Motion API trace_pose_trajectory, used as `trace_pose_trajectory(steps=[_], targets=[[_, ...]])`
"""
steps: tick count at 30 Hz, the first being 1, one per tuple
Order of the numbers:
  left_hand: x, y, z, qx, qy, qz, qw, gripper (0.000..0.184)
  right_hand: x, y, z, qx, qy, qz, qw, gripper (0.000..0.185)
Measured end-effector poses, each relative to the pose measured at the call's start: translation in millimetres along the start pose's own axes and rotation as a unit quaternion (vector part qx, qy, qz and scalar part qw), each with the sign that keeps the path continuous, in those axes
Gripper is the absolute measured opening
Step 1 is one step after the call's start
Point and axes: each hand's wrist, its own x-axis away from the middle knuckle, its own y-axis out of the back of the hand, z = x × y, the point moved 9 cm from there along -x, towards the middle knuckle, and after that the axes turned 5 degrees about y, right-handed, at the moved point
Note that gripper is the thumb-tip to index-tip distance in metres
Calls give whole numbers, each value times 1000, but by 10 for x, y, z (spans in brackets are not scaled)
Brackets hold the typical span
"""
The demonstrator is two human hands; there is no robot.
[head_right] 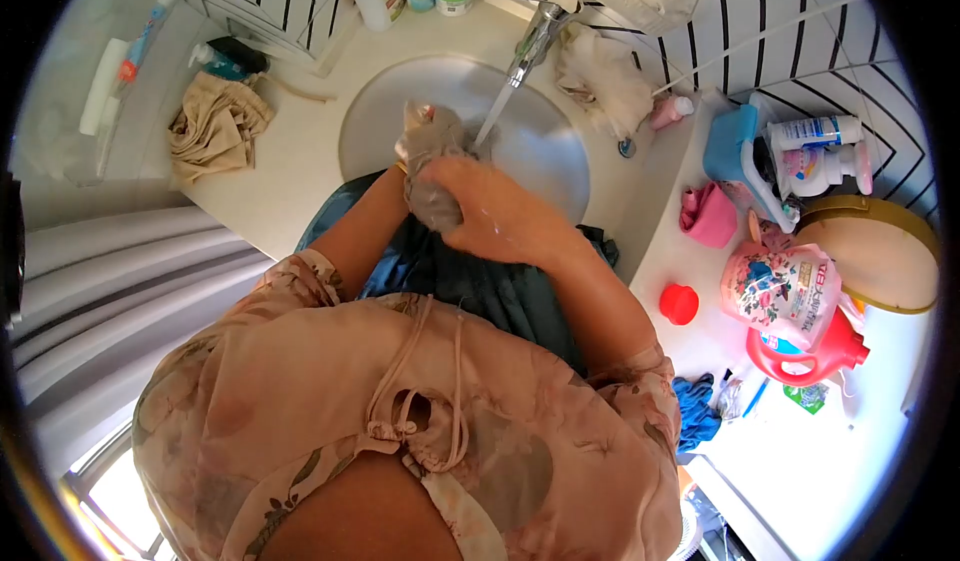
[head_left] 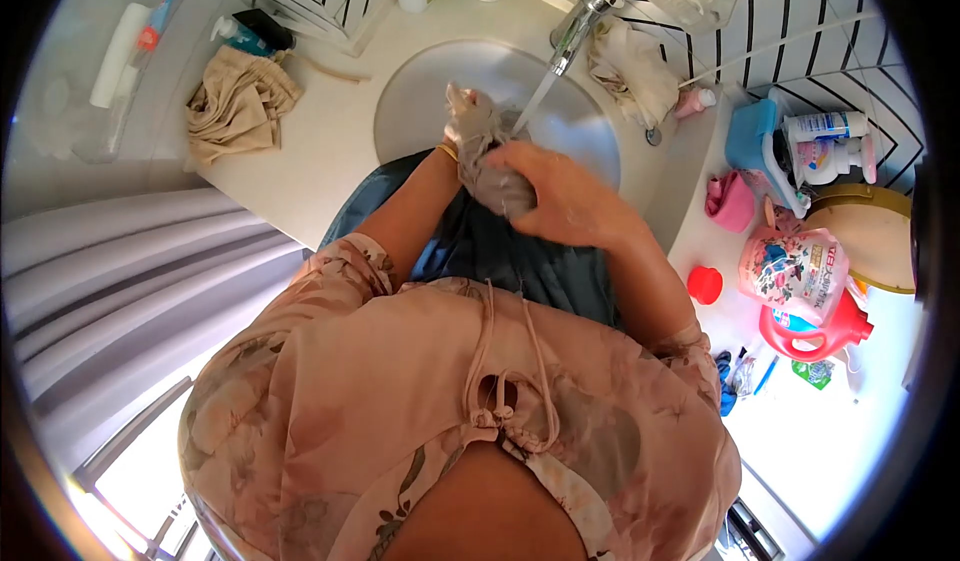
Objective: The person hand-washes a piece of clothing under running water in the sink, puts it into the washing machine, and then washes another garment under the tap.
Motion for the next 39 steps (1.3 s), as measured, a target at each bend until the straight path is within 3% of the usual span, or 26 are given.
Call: trace_pose_trajectory(steps=[1, 3, 4, 7, 10, 13, 18, 19, 22, 24, 25, 26, 28, 29, 31, 32, 34, 36, 37, 39], targets=[[1, -62, -17, -2, 3, 2, 1000, 75, -3, -32, -24, -9, 14, 32, 999, 49], [12, -135, -16, -7, 11, 3, 1000, 66, 59, 93, -570, -258, -96, -45, 960, 43], [9, -164, -24, -11, 12, 5, 1000, 62, 103, 111, -918, -374, -148, -84, 912, 41], [-31, -191, -101, -38, -13, 16, 999, 55, 144, 57, -2057, -593, -125, -250, 756, 40], [-140, -114, -255, -80, -76, 31, 993, 55, 251, -926, -3423, -599, -283, -300, 687, 44], [-227, -83, -170, -51, -92, 75, 992, 51, -169, -948, -2614, -762, -34, -380, 523, 47], [-213, -4, -19, -5, -49, 81, 995, 50, -219, -614, -2430, -785, 25, -358, 505, 46], [-171, 71, -12, 19, -26, 86, 996, 51, -198, -575, -2436, -788, 36, -354, 502, 45], [-123, 187, -32, -9, 2, 77, 997, 54, -118, -612, -2783, -705, -87, -350, 611, 44], [-83, 150, -55, -63, 8, 59, 996, 57, -125, -584, -2832, -725, -115, -349, 583, 39], [-45, 45, -107, -194, -32, 51, 979, 45, -150, -561, -2825, -735, -129, -347, 568, 37], [-73, 107, -125, -336, -38, 4, 941, 45, -199, -589, -2882, -718, -177, -323, 590, 38], [-177, 218, -190, -593, -45, -89, 799, 47, -317, -644, -3046, -676, -271, -270, 629, 41], [-305, 276, -186, -705, -42, -79, 703, 45, -405, -576, -3125, -605, -267, -260, 704, 42], [-737, 647, -211, -882, -36, -54, 466, 40, -587, -479, -3209, -441, -246, -232, 831, 46], [-915, 842, -197, -942, -30, -41, 332, 38, -570, -403, -3204, -304, -283, -243, 877, 46], [-947, 956, -305, -938, -25, -122, 322, 33, -600, -194, -3020, -13, -333, -248, 910, 47], [-720, 904, -405, -779, -30, -292, 555, 29, -672, -82, -2814, -8, -317, -231, 920, 45], [-591, 660, -382, -748, 0, -351, 563, 30, -680, -42, -2765, -4, -311, -223, 924, 45], [-706, 882, -411, -696, -92, -200, 683, 35, -611, -259, -2988, -318, -291, -203, 879, 47]])
